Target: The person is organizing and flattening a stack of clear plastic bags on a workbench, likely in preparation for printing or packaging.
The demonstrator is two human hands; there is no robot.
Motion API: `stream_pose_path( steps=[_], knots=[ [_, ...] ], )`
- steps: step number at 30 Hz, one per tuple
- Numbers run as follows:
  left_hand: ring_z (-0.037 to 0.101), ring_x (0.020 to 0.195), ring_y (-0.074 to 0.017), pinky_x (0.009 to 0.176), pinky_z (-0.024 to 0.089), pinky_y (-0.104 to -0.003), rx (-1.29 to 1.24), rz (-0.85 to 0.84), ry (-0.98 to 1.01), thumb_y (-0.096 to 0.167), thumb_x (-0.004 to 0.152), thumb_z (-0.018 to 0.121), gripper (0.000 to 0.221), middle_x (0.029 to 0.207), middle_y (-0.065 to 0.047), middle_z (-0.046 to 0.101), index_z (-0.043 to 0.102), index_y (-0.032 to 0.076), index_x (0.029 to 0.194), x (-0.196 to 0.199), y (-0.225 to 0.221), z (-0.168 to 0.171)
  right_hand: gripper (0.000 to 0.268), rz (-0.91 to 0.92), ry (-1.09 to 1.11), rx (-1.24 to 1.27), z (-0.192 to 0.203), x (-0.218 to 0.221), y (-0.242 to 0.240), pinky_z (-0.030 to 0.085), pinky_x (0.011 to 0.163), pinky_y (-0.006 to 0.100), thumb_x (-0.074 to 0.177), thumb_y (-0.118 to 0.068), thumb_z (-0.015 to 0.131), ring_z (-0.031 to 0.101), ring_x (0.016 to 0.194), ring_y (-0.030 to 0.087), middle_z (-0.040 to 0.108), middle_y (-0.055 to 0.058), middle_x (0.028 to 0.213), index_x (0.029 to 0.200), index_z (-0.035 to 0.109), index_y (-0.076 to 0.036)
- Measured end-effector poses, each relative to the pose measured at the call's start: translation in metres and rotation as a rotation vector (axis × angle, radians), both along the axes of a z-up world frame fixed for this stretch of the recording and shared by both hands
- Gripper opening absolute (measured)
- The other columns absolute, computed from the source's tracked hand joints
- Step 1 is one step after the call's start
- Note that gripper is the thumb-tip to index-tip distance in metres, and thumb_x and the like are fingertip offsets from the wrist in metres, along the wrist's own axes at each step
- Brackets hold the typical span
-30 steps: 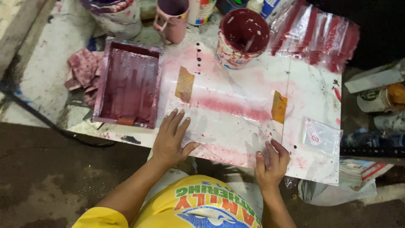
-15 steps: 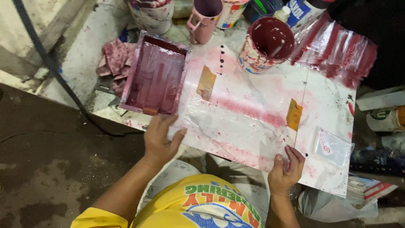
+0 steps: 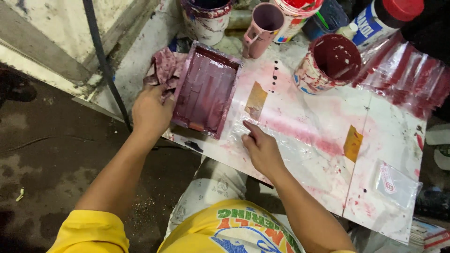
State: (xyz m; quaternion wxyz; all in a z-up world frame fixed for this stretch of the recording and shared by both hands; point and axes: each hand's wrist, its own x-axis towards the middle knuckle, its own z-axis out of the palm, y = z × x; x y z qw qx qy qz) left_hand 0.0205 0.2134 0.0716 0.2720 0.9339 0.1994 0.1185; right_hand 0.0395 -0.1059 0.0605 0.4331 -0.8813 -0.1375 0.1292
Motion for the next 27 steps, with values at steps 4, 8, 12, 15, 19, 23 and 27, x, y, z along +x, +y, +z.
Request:
stream_pose_path(
  steps=[4, 8, 12, 15, 19, 23, 27],
  knots=[
    [0.066, 0.096, -0.0508, 0.079, 0.052, -0.059, -0.043, -0.058, 0.001, 0.018, 0.095, 0.065, 0.034, 0.101, -0.028, 0.068, 0.073, -0.002, 0.122, 0.012, 0.003, 0.003, 0.047, 0.007, 0.094, -0.068, -0.012, 0.031, 0.033, 0.053, 0.082, 0.044, 0.096, -0.029, 0.06, 0.072, 0.083, 0.029, 0.075, 0.008, 0.075, 0.142, 0.062, -0.021],
    [0.067, 0.097, -0.0483, 0.08, 0.053, -0.057, -0.023, -0.097, 0.0, 0.022, 0.094, 0.067, 0.034, 0.103, -0.025, 0.067, 0.075, 0.002, 0.119, 0.022, 0.008, -0.001, 0.049, -0.001, 0.15, -0.123, -0.006, 0.039, 0.053, 0.053, 0.082, 0.044, 0.095, -0.031, 0.059, 0.072, 0.084, 0.028, 0.074, 0.007, 0.072, 0.143, 0.062, -0.02],
    [0.067, 0.102, -0.0455, 0.083, 0.055, -0.056, -0.025, -0.121, 0.103, 0.023, 0.095, 0.064, 0.034, 0.106, -0.022, 0.065, 0.073, 0.003, 0.121, 0.029, 0.008, -0.002, 0.048, -0.039, 0.167, -0.121, -0.01, 0.038, 0.057, 0.053, 0.079, 0.044, 0.093, -0.031, 0.06, 0.073, 0.082, 0.027, 0.073, 0.006, 0.069, 0.139, 0.065, -0.019],
    [0.067, 0.101, -0.0454, 0.082, 0.055, -0.057, -0.046, -0.124, 0.127, 0.024, 0.095, 0.064, 0.034, 0.106, -0.022, 0.065, 0.073, 0.004, 0.12, 0.032, 0.006, -0.001, 0.047, -0.041, 0.157, -0.1, -0.013, 0.042, 0.057, 0.053, 0.078, 0.042, 0.093, -0.03, 0.06, 0.073, 0.081, 0.027, 0.073, 0.007, 0.068, 0.138, 0.066, -0.018],
    [0.067, 0.1, -0.045, 0.08, 0.056, -0.058, -0.069, -0.104, 0.142, 0.024, 0.095, 0.063, 0.035, 0.106, -0.023, 0.065, 0.073, 0.003, 0.121, 0.032, 0.004, 0.001, 0.047, -0.049, 0.157, -0.082, -0.008, 0.039, 0.059, 0.054, 0.081, 0.042, 0.094, -0.028, 0.059, 0.073, 0.083, 0.029, 0.073, 0.009, 0.07, 0.139, 0.065, -0.016],
    [0.067, 0.099, -0.0458, 0.08, 0.056, -0.058, -0.047, -0.119, 0.129, 0.023, 0.096, 0.064, 0.033, 0.105, -0.023, 0.065, 0.073, 0.001, 0.119, 0.031, 0.005, -0.003, 0.047, -0.071, 0.165, -0.065, -0.011, 0.037, 0.059, 0.054, 0.08, 0.042, 0.094, -0.028, 0.06, 0.072, 0.082, 0.028, 0.073, 0.009, 0.069, 0.139, 0.065, -0.014],
    [0.068, 0.097, -0.0448, 0.077, 0.056, -0.056, -0.048, -0.122, 0.095, 0.021, 0.097, 0.063, 0.031, 0.101, -0.023, 0.066, 0.074, 0.0, 0.117, 0.036, 0.008, -0.017, 0.044, -0.082, 0.17, -0.026, -0.022, 0.039, 0.06, 0.053, 0.079, 0.042, 0.094, -0.026, 0.06, 0.072, 0.08, 0.027, 0.072, 0.009, 0.068, 0.136, 0.067, -0.014]
  ],
)
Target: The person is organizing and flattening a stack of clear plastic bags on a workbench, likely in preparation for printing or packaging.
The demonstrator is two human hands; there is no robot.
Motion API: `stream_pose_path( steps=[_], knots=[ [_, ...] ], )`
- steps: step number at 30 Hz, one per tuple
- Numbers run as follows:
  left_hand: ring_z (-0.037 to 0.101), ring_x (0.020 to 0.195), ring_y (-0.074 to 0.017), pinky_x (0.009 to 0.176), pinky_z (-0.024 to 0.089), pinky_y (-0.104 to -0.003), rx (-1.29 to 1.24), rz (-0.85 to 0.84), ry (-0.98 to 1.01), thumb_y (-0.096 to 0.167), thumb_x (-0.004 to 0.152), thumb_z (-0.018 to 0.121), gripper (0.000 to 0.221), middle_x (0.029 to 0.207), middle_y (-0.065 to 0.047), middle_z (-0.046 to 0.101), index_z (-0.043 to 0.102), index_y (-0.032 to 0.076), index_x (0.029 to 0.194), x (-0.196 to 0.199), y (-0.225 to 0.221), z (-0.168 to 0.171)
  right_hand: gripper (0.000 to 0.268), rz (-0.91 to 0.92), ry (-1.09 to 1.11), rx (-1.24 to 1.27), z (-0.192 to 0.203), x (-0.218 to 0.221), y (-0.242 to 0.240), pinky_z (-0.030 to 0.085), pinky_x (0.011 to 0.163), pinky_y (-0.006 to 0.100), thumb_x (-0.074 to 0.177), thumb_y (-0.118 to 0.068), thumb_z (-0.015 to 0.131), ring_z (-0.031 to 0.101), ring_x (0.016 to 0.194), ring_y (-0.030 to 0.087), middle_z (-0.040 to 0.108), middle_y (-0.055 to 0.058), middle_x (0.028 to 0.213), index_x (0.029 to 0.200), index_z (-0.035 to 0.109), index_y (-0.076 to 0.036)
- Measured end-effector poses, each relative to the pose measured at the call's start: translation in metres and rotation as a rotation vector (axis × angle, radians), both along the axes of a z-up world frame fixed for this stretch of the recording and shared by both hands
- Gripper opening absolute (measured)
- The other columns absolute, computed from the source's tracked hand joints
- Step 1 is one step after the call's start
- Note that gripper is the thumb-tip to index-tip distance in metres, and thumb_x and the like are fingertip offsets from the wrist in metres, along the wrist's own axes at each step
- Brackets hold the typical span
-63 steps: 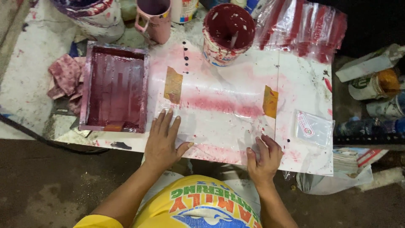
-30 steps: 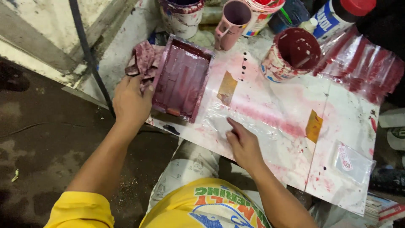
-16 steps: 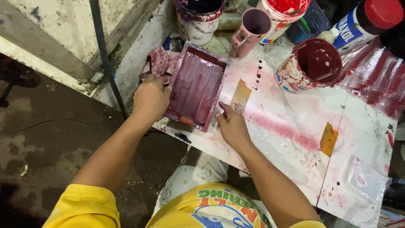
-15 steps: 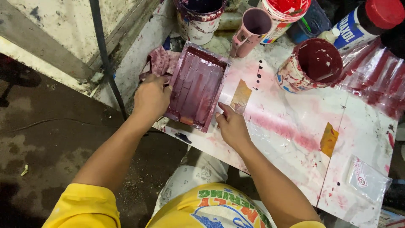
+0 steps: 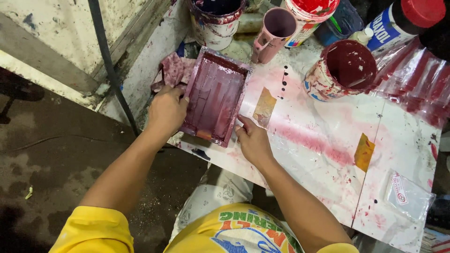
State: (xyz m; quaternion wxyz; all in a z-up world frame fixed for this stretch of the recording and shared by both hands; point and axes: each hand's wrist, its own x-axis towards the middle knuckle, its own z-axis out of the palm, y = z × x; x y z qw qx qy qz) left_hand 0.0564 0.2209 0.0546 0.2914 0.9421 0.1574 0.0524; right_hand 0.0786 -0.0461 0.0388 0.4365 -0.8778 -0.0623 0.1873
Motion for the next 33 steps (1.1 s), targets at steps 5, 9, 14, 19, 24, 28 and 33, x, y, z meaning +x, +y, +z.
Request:
stream_pose_path(
  steps=[5, 9, 14, 19, 24, 28, 33],
  knots=[
    [0.068, 0.096, -0.0447, 0.077, 0.056, -0.055, -0.02, 0.017, -0.016, 0.021, 0.096, 0.064, 0.031, 0.101, -0.023, 0.066, 0.075, -0.001, 0.116, 0.0, 0.002, -0.006, 0.043, -0.052, 0.033, 0.076, 0.005, -0.007, 0.003, 0.053, 0.076, 0.036, 0.094, -0.025, 0.061, 0.069, 0.073, 0.022, 0.07, 0.007, 0.065, 0.135, 0.068, -0.017],
    [0.066, 0.099, -0.0468, 0.081, 0.054, -0.057, -0.031, 0.017, -0.037, 0.021, 0.097, 0.062, 0.033, 0.104, -0.025, 0.066, 0.074, 0.0, 0.119, -0.007, -0.006, 0.014, 0.042, -0.09, 0.019, 0.202, -0.001, -0.009, 0.0, 0.053, 0.075, 0.035, 0.094, -0.019, 0.061, 0.068, 0.071, 0.02, 0.067, 0.009, 0.066, 0.135, 0.069, -0.015],
    [0.066, 0.098, -0.0469, 0.081, 0.054, -0.057, -0.034, 0.018, -0.084, 0.02, 0.095, 0.065, 0.031, 0.102, -0.025, 0.066, 0.075, 0.002, 0.117, -0.017, -0.018, 0.036, 0.042, -0.138, -0.022, 0.289, 0.019, -0.017, -0.006, 0.052, 0.075, 0.035, 0.095, -0.016, 0.061, 0.065, 0.072, 0.02, 0.064, 0.01, 0.068, 0.136, 0.068, -0.013],
    [0.066, 0.095, -0.0474, 0.082, 0.054, -0.055, 0.057, -0.043, -0.167, 0.027, 0.091, 0.072, 0.028, 0.096, -0.023, 0.065, 0.078, 0.007, 0.11, -0.014, -0.031, 0.007, 0.043, -0.153, -0.097, 0.339, -0.011, -0.023, -0.042, 0.054, 0.071, 0.036, 0.094, -0.013, 0.062, 0.065, 0.066, 0.021, 0.063, 0.011, 0.069, 0.137, 0.066, -0.009],
    [0.068, 0.093, -0.0425, 0.082, 0.054, -0.052, -0.035, -0.131, -0.059, 0.032, 0.095, 0.068, 0.029, 0.102, -0.018, 0.066, 0.077, 0.011, 0.112, -0.023, -0.078, 0.006, 0.044, -0.24, -0.127, 0.306, 0.006, -0.054, -0.092, 0.054, 0.069, 0.036, 0.096, -0.012, 0.063, 0.066, 0.064, 0.021, 0.063, 0.01, 0.068, 0.14, 0.063, -0.008],
    [0.07, 0.088, -0.0373, 0.078, 0.055, -0.049, -0.094, -0.163, 0.001, 0.034, 0.092, 0.069, 0.033, 0.1, -0.014, 0.068, 0.078, 0.011, 0.114, -0.024, -0.12, 0.009, 0.045, -0.29, -0.148, 0.33, 0.01, -0.071, -0.133, 0.054, 0.065, 0.034, 0.094, -0.008, 0.063, 0.064, 0.059, 0.02, 0.062, 0.01, 0.064, 0.139, 0.064, -0.008],
    [0.071, 0.09, -0.0404, 0.08, 0.055, -0.051, -0.189, -0.221, 0.07, 0.033, 0.09, 0.068, 0.035, 0.103, -0.016, 0.068, 0.077, 0.01, 0.115, -0.029, -0.176, 0.02, 0.045, -0.35, -0.153, 0.305, 0.002, -0.091, -0.189, 0.053, 0.063, 0.035, 0.094, -0.007, 0.064, 0.062, 0.058, 0.019, 0.06, 0.01, 0.062, 0.139, 0.064, -0.006]
  ],
)
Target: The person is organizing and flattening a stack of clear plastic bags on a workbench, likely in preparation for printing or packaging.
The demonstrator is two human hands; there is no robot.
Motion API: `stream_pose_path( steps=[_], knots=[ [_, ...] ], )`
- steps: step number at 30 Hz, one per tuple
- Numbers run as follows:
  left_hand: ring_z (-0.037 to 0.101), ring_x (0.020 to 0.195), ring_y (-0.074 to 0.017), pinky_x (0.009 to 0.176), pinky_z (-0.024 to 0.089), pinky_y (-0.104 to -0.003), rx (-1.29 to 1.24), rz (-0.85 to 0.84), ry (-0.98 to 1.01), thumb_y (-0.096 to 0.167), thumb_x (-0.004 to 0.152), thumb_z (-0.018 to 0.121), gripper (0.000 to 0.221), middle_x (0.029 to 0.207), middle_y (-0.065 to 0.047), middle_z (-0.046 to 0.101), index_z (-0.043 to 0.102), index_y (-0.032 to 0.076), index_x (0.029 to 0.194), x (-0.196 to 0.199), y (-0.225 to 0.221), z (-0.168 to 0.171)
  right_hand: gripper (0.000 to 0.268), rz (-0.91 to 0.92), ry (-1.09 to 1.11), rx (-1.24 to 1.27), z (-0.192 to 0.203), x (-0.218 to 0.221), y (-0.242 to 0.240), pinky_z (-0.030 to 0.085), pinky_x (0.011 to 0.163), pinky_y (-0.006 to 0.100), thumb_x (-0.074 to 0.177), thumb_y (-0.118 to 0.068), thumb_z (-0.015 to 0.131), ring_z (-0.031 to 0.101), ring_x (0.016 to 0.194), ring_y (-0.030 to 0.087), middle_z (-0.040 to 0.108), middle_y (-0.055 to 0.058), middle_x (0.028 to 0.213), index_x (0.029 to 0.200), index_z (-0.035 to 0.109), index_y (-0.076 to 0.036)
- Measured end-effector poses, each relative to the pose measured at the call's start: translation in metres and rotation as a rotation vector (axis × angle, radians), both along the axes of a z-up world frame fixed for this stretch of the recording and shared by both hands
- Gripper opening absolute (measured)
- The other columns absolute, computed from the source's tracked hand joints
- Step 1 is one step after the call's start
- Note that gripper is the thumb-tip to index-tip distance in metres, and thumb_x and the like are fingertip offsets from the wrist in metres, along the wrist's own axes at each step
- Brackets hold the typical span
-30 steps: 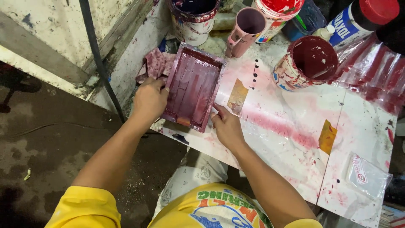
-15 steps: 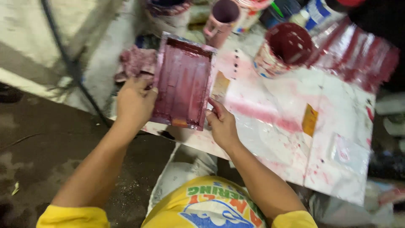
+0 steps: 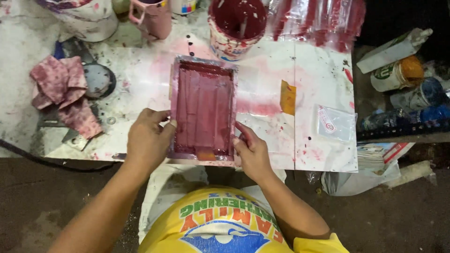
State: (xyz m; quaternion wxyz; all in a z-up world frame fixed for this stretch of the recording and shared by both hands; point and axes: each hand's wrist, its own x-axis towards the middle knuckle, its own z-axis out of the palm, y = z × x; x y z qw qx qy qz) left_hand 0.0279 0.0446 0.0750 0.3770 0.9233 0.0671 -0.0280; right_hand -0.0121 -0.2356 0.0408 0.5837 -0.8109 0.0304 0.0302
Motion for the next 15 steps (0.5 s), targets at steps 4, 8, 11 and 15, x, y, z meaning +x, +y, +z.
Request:
stream_pose_path(
  steps=[4, 8, 11, 15],
  knots=[
    [0.07, 0.091, -0.0456, 0.079, 0.055, -0.054, -0.055, -0.044, 0.04, 0.029, 0.088, 0.069, 0.036, 0.105, -0.021, 0.067, 0.076, 0.007, 0.115, -0.001, -0.037, -0.004, 0.044, -0.042, 0.04, -0.009, -0.004, -0.015, -0.034, 0.052, 0.063, 0.035, 0.095, -0.007, 0.063, 0.061, 0.057, 0.019, 0.061, 0.01, 0.062, 0.139, 0.064, -0.005],
    [0.071, 0.089, -0.0434, 0.079, 0.055, -0.051, -0.067, -0.064, 0.098, 0.031, 0.091, 0.066, 0.036, 0.104, -0.019, 0.067, 0.076, 0.006, 0.115, -0.005, -0.069, 0.004, 0.045, -0.065, 0.032, 0.001, 0.019, -0.022, -0.048, 0.051, 0.062, 0.035, 0.094, -0.006, 0.064, 0.059, 0.058, 0.019, 0.058, 0.01, 0.061, 0.139, 0.064, -0.005],
    [0.072, 0.085, -0.0406, 0.077, 0.056, -0.049, -0.091, -0.073, 0.101, 0.027, 0.09, 0.067, 0.036, 0.103, -0.019, 0.068, 0.076, 0.004, 0.116, -0.004, -0.084, -0.001, 0.043, -0.086, 0.052, 0.009, 0.016, -0.031, -0.063, 0.051, 0.061, 0.035, 0.094, -0.01, 0.065, 0.06, 0.057, 0.02, 0.06, 0.01, 0.06, 0.137, 0.066, -0.005],
    [0.073, 0.085, -0.0378, 0.076, 0.057, -0.047, -0.098, -0.087, 0.146, 0.029, 0.093, 0.064, 0.038, 0.105, -0.017, 0.067, 0.075, 0.003, 0.119, -0.007, -0.094, 0.004, 0.045, -0.093, 0.055, -0.02, -0.005, -0.039, -0.082, 0.05, 0.061, 0.035, 0.095, -0.009, 0.064, 0.056, 0.058, 0.018, 0.059, 0.009, 0.062, 0.139, 0.064, -0.005]
  ],
)
